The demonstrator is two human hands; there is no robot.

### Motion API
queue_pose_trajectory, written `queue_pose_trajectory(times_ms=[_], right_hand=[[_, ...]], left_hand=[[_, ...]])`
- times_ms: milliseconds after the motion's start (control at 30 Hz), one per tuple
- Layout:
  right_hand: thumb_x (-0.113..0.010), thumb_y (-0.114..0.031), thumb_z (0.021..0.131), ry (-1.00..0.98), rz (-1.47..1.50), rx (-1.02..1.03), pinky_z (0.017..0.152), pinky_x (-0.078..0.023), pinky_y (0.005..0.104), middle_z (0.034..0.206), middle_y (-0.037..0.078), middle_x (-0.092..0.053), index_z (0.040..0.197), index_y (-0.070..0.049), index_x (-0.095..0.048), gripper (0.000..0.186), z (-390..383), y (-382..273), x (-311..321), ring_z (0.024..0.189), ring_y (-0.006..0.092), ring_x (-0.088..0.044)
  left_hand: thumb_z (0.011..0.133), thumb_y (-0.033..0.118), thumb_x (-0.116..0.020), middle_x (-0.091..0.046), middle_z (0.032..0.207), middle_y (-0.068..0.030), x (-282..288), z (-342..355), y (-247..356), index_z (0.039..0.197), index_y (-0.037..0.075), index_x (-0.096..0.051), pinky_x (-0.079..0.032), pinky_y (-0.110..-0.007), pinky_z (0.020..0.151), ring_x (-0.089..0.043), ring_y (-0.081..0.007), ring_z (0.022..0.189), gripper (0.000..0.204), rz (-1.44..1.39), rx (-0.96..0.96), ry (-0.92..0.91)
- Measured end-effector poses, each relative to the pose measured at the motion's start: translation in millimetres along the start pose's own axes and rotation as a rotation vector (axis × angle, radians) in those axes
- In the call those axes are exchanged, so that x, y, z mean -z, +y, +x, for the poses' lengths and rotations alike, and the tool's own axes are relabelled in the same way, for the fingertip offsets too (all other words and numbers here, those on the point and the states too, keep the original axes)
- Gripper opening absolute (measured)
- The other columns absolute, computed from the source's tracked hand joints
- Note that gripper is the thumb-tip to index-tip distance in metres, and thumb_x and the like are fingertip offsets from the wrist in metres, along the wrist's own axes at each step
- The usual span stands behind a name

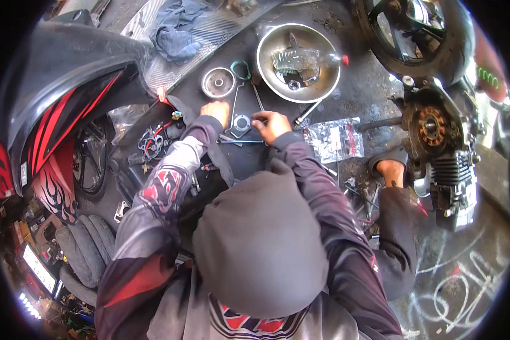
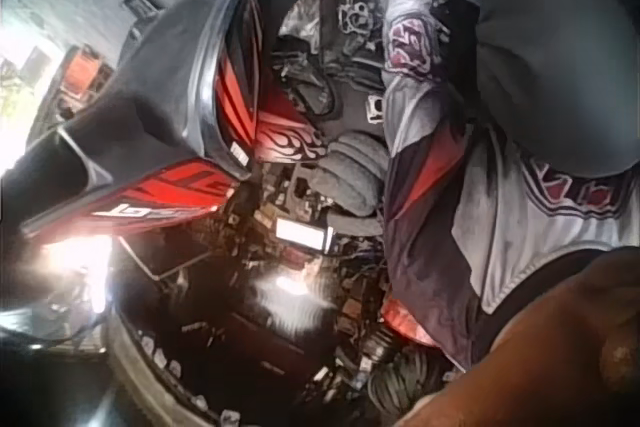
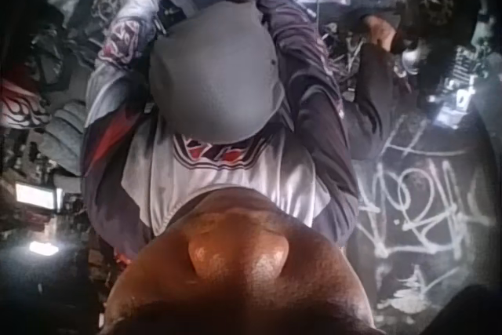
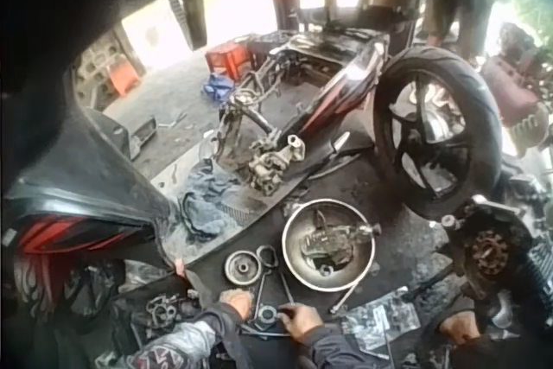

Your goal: Repairing and assembling components of a motorcycle engine stator and housing.

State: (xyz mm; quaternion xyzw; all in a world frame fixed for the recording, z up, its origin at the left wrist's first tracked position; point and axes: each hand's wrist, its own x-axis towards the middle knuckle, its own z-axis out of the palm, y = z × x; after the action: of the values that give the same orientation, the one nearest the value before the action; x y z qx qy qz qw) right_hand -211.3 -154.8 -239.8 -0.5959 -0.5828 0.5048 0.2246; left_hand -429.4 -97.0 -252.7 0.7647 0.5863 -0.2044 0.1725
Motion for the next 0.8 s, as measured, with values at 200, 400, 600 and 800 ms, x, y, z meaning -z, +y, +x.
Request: queue_pose_trajectory(times_ms=[200, 400, 600, 800], right_hand=[[-0.063, -0.016, 0.083, -0.032, -0.229, 0.082, 0.090, -0.051, 0.0431, 0.102, 0.022, -0.068, 0.104, -0.006, -0.071, 0.024, 55, 6, -58, 0.096, 0.0376, -0.065], [-0.057, -0.008, 0.082, -0.027, -0.336, 0.155, 0.084, -0.052, 0.0469, 0.100, 0.025, -0.063, 0.095, -0.005, -0.069, 0.019, 61, 11, -82, 0.095, 0.0403, -0.065], [-0.059, -0.008, 0.081, -0.008, -0.310, 0.160, 0.082, -0.052, 0.0459, 0.098, 0.025, -0.061, 0.099, -0.003, -0.064, 0.019, 52, 24, -74, 0.093, 0.0419, -0.064], [-0.067, -0.010, 0.081, 0.079, -0.099, 0.148, 0.075, -0.051, 0.0456, 0.089, 0.020, -0.063, 0.093, 0.000, -0.057, 0.018, 12, 23, -37, 0.085, 0.0397, -0.064]], left_hand=[[0.089, 0.015, -0.050, -0.072, 0.090, -0.0167, 0, -9, 12, 0.091, 0.005, -0.071, -0.056, -0.044, 0.076, -0.071, -0.0323, 0.086, 0.023, 0.102, -0.050, -0.131], [0.078, 0.012, -0.062, -0.070, 0.083, -0.0207, -8, -9, 8, 0.080, 0.005, -0.071, -0.056, -0.045, 0.072, -0.071, -0.0352, 0.079, 0.012, 0.045, -0.031, -0.042], [0.079, 0.017, -0.063, -0.069, 0.083, -0.0228, 13, -3, 6, 0.081, 0.002, -0.071, -0.056, -0.043, 0.076, -0.070, -0.0344, 0.083, 0.017, -0.094, 0.234, -0.032], [0.076, 0.005, -0.068, -0.069, 0.070, -0.0135, 7, 1, -22, 0.086, 0.000, -0.065, -0.055, -0.034, 0.061, -0.069, -0.0197, 0.059, 0.011, -0.617, 0.256, -0.144]])
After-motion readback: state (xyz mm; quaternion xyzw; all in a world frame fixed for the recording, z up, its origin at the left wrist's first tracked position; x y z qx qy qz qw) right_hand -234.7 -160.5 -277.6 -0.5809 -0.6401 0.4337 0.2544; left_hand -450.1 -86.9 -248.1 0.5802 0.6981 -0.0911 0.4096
